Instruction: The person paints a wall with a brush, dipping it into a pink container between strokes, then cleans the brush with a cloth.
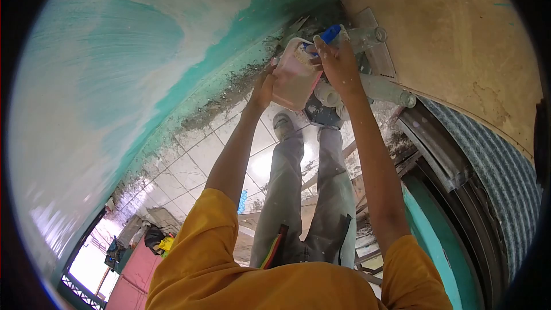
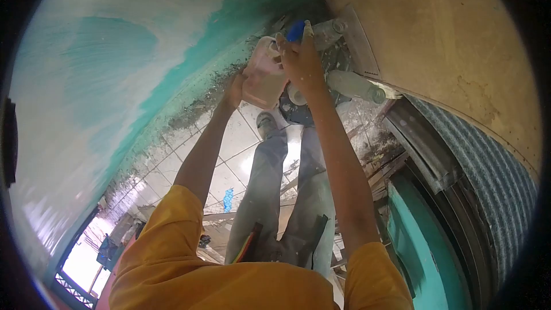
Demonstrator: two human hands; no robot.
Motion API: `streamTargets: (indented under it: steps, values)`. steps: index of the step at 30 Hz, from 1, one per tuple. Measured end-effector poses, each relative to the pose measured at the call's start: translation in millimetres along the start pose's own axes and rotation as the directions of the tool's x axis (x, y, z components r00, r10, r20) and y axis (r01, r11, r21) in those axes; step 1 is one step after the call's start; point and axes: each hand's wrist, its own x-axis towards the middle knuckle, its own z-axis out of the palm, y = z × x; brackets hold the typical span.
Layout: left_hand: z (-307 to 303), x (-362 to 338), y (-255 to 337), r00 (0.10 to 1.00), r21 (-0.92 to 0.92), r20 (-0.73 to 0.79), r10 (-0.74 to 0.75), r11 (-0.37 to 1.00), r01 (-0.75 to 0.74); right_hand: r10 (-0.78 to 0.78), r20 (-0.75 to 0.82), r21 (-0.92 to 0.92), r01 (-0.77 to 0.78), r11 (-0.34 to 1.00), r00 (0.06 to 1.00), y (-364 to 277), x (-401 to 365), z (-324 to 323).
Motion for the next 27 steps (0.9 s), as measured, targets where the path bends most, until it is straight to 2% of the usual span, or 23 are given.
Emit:
streamTargets:
  steps: [1, 3, 4, 6, 7, 8, 9, 10, 11, 12, 13, 15, 16, 18, 22, 24, 27]
  values:
    - [-0.2, 0.0, -4.1, 1.0, -0.003, 0.008, -0.003, 1.0, 0.003, -0.012, 0.014, -0.017, 0.012, 1.0, 1.0, -6.5, -12.1, -3.9]
    - [1.9, 0.2, -11.9, 0.998, -0.203, 0.053, 0.017, 0.979, -0.006, -0.021, 0.023, -0.039, 0.022, 0.999, 1.0, -10.2, -36.0, -12.2]
    - [3.6, 0.4, -16.6, 0.998, -0.208, 0.057, 0.016, 0.978, -0.004, -0.035, 0.071, -0.01, 0.036, 0.999, 0.997, -10.7, -47.5, -18.3]
    - [6.5, 1.4, -22.8, 0.999, -0.184, -0.041, 0.008, 0.983, -0.015, -0.051, 0.121, 0.015, 0.05, 0.999, 0.991, -6.5, -66.4, -34.5]
    - [9.2, -0.1, -18.7, 0.999, -0.188, -0.045, 0.009, 0.982, -0.017, -0.069, 0.096, -0.242, 0.091, 0.966, 0.993, 4.8, -74.5, -45.0]
    - [13.2, -4.1, -15.1, 0.996, -0.188, -0.083, 0.021, 0.981, -0.036, -0.091, 0.075, -0.482, 0.116, 0.868, 0.993, 17.0, -80.2, -51.4]
    - [17.4, -8.5, -8.9, 0.992, -0.188, -0.119, 0.031, 0.981, -0.053, -0.087, 0.077, -0.485, 0.114, 0.867, 0.993, 27.3, -83.4, -51.5]
    - [21.1, -13.4, -1.8, 0.993, -0.192, -0.12, 0.024, 0.98, -0.047, -0.391, 0.074, -0.648, 0.342, 0.68, 0.917, 35.3, -87.9, -49.9]
    - [24.7, -19.0, 5.4, 0.988, -0.206, -0.151, 0.009, 0.978, -0.04, -0.648, 0.135, -0.775, 0.487, 0.402, 0.75, 42.4, -93.6, -50.7]
    - [26.8, -21.5, 6.5, 0.983, -0.219, -0.185, -0.001, 0.975, -0.04, -0.514, 0.166, -0.676, 0.477, 0.562, 0.841, 42.3, -98.0, -51.0]
    - [28.6, -23.5, 3.2, 0.982, -0.22, -0.19, -0.003, 0.975, -0.04, -0.513, 0.171, -0.674, 0.48, 0.562, 0.841, 48.9, -98.3, -52.9]
    - [29.6, -27.5, -6.0, 0.969, -0.267, -0.232, -0.086, 0.963, 0.022, -0.498, 0.248, -0.743, 0.494, 0.453, 0.831, 69.5, -95.6, -53.9]
    - [28.8, -28.8, -13.5, 0.967, -0.268, -0.24, -0.083, 0.963, 0.017, -0.5, 0.256, -0.739, 0.501, 0.45, 0.827, 71.8, -92.2, -54.0]
    - [31.1, -33.9, -16.2, 0.961, -0.237, -0.243, -0.129, 0.969, 0.07, -0.328, 0.201, -0.746, 0.361, 0.559, 0.923, 70.5, -86.1, -53.0]
    - [49.5, -52.1, -3.5, 0.955, -0.324, -0.253, -0.153, 0.944, 0.065, -0.322, 0.248, -0.691, 0.4, 0.602, 0.913, 55.9, -74.7, -56.3]
    - [57.1, -57.1, -5.7, 0.941, -0.315, -0.296, -0.162, 0.947, 0.064, -0.348, 0.175, -0.655, 0.373, 0.657, 0.921, 55.8, -66.8, -59.3]
    - [73.7, -66.2, -17.1, 0.929, -0.374, -0.331, -0.163, 0.927, 0.03, -0.41, 0.124, -0.692, 0.375, 0.617, 0.904, 58.0, -53.9, -61.7]
